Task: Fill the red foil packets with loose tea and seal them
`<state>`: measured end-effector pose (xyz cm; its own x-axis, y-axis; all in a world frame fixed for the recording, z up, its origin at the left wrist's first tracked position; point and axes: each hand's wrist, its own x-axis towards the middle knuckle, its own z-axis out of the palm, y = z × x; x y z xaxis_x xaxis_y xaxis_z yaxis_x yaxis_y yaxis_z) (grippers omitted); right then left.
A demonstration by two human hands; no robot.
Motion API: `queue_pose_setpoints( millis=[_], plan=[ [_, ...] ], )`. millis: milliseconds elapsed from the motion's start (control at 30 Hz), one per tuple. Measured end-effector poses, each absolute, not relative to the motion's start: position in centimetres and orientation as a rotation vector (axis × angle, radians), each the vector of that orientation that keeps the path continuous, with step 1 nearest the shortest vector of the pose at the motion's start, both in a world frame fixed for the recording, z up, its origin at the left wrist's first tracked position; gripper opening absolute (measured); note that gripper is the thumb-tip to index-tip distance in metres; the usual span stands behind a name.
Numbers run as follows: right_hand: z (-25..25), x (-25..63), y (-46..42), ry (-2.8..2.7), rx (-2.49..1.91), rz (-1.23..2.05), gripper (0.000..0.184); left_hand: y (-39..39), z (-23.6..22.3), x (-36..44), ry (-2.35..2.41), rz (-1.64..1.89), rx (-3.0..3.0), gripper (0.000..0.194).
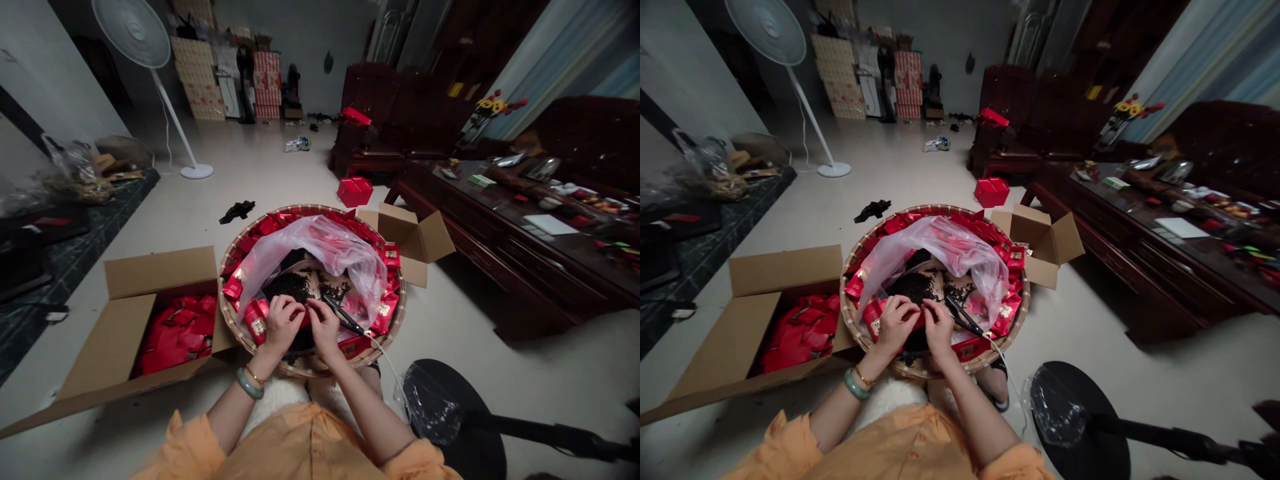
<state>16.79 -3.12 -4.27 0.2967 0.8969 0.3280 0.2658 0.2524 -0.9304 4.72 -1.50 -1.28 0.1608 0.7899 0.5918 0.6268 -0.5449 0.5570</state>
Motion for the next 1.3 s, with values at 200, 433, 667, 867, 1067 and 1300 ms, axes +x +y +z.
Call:
queue_pose_setpoints(
  millis=[200,433,667,867,1067,1300],
  plan=[
    [-4.6,16.8,-3.1,-1.207,-1.261,0.665,0.023,-1.4,-1.3,4.5,1.269,1.337,2.327,0.012],
    [-3.4,17.1,-3.2,-1.372,-1.257,0.569,0.021,-0.8,-1.3,4.1,1.222,1.250,2.278,0.009],
    [-2.3,18.3,-2.9,-1.657,-1.176,0.392,0.029,-0.2,-0.6,3.3,1.213,1.249,2.195,0.008],
    [-1.6,19.4,-2.9,-1.729,-1.128,0.368,0.031,-0.2,0.2,3.0,1.170,1.223,2.167,0.010],
    [-0.6,20.5,-2.6,-1.889,-1.224,0.129,0.030,-0.3,0.4,2.7,1.190,1.217,2.162,0.013],
    [1.0,19.3,-2.3,-2.059,-1.321,0.001,0.015,-0.4,0.4,3.1,1.232,1.148,2.304,0.014]
  ],
)
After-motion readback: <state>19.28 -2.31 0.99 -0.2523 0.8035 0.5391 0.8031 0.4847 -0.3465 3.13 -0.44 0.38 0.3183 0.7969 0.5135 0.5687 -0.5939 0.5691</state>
